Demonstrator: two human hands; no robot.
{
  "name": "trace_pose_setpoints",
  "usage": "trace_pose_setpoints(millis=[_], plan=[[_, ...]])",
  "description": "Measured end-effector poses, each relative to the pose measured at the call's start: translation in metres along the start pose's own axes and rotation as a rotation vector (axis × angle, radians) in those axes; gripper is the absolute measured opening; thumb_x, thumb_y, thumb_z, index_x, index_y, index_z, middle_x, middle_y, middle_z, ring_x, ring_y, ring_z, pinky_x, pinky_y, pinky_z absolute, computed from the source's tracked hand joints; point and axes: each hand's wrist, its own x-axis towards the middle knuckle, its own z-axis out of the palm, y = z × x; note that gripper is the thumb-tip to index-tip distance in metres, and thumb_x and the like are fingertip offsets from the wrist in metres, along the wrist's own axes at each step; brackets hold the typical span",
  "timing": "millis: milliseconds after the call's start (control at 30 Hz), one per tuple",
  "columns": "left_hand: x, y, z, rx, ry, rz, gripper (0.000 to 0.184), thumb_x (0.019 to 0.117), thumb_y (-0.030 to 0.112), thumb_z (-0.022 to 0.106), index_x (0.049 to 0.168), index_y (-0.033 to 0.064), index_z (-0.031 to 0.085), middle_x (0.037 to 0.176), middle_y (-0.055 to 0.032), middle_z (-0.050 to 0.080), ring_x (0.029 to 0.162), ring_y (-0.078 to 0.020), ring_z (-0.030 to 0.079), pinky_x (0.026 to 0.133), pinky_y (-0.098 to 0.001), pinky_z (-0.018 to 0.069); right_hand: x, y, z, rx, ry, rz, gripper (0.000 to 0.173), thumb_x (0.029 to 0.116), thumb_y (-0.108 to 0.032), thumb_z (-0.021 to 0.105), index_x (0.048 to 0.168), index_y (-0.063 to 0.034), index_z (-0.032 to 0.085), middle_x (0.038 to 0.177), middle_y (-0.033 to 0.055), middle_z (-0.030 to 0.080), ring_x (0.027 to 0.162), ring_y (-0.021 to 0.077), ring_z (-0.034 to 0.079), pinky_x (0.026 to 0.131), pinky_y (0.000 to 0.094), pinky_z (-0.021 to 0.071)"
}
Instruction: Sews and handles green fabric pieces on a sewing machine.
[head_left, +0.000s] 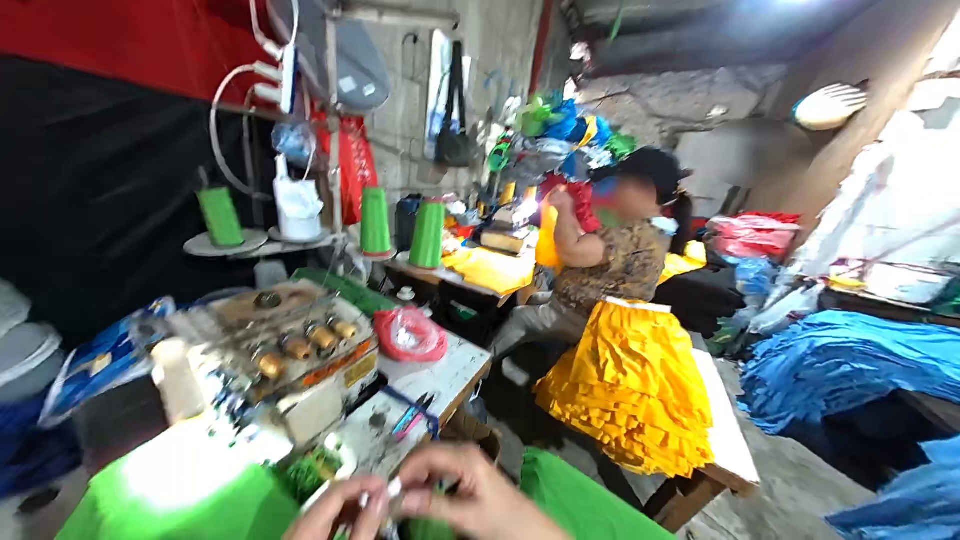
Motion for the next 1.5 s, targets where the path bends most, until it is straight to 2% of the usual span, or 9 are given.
trace_pose_setpoints(millis=[100,233,367,500,700,867,1000,1333,1500], plan=[[0.010,0.004,0.002,-0.085,0.112,-0.124,0.015,0.0978,0.014,0.065,0.106,0.0040,0.073,0.093,0.0015,0.073,0.080,-0.0038,0.068,0.074,-0.0214,0.0584,0.002,0.001,-0.004,0.063,0.080,0.132,0.025,0.1031,-0.018,0.059,0.115,0.0027,0.069,0.096,0.0034,0.072,0.086,0.0056,0.069,0.080,0.0266,0.0594],[0.016,-0.005,0.001,-0.242,0.147,-0.231,0.014,0.0981,0.015,0.066,0.105,0.0069,0.075,0.090,-0.0008,0.072,0.077,-0.0087,0.067,0.071,-0.0236,0.0568,0.008,0.008,-0.003,0.141,0.131,0.216,0.020,0.1044,-0.017,0.056,0.111,-0.0064,0.072,0.086,-0.0012,0.072,0.079,0.0073,0.070,0.076,0.0257,0.0603],[0.013,-0.009,0.003,-0.285,0.149,-0.239,0.013,0.0982,0.013,0.066,0.105,0.0075,0.076,0.088,-0.0022,0.071,0.074,-0.0092,0.064,0.070,-0.0228,0.0549,0.010,0.008,0.000,0.171,0.112,0.259,0.019,0.1018,-0.018,0.060,0.112,-0.0089,0.074,0.088,0.0015,0.073,0.080,0.0104,0.070,0.077,0.0267,0.0607],[0.013,-0.007,0.004,-0.282,0.174,-0.198,0.011,0.0967,0.011,0.068,0.103,0.0073,0.076,0.086,-0.0019,0.071,0.072,-0.0080,0.064,0.069,-0.0206,0.0549,0.016,0.011,0.006,0.118,0.123,0.188,0.014,0.0958,-0.022,0.070,0.106,-0.0132,0.074,0.093,-0.0023,0.072,0.080,0.0074,0.069,0.074,0.0237,0.0600],[0.007,-0.007,0.003,-0.232,0.204,-0.168,0.011,0.0969,0.010,0.067,0.103,0.0079,0.076,0.084,-0.0011,0.070,0.070,-0.0066,0.063,0.065,-0.0193,0.0535,0.022,0.010,0.013,0.092,0.097,0.178,0.009,0.0972,-0.017,0.066,0.100,-0.0121,0.073,0.088,-0.0022,0.071,0.077,0.0076,0.069,0.073,0.0230,0.0606],[0.005,-0.008,-0.003,-0.164,0.255,-0.193,0.010,0.0964,0.012,0.067,0.101,0.0095,0.076,0.083,0.0004,0.070,0.069,-0.0066,0.062,0.064,-0.0198,0.0531,0.031,0.006,0.015,0.129,0.046,0.278,0.022,0.1036,-0.017,0.052,0.105,-0.0099,0.073,0.082,-0.0028,0.072,0.075,0.0069,0.070,0.072,0.0226,0.0598],[0.005,-0.006,-0.007,-0.105,0.288,-0.192,0.011,0.0965,0.013,0.067,0.101,0.0108,0.076,0.081,0.0023,0.069,0.067,-0.0048,0.061,0.063,-0.0180,0.0513,0.039,0.010,0.023,0.138,0.016,0.256,0.011,0.0979,-0.018,0.063,0.097,-0.0120,0.072,0.078,-0.0033,0.070,0.069,0.0054,0.068,0.067,0.0201,0.0585],[-0.001,0.019,-0.047,0.126,0.246,-0.214,0.007,0.0961,0.014,0.066,0.099,0.0114,0.073,0.080,0.0067,0.068,0.065,0.0008,0.060,0.060,-0.0146,0.0509,0.064,0.023,0.053,0.253,-0.068,0.076,0.012,0.0984,-0.020,0.062,0.095,-0.0132,0.071,0.080,-0.0046,0.069,0.070,0.0030,0.067,0.065,0.0184,0.0579],[0.009,0.033,-0.073,0.273,0.245,-0.320,0.006,0.0961,0.017,0.068,0.098,0.0159,0.073,0.077,0.0078,0.067,0.059,-0.0011,0.057,0.053,-0.0159,0.0466,0.085,0.020,0.070,0.313,-0.089,0.183,0.011,0.0995,-0.018,0.061,0.098,-0.0126,0.071,0.079,-0.0041,0.071,0.070,0.0045,0.069,0.065,0.0196,0.0594]])
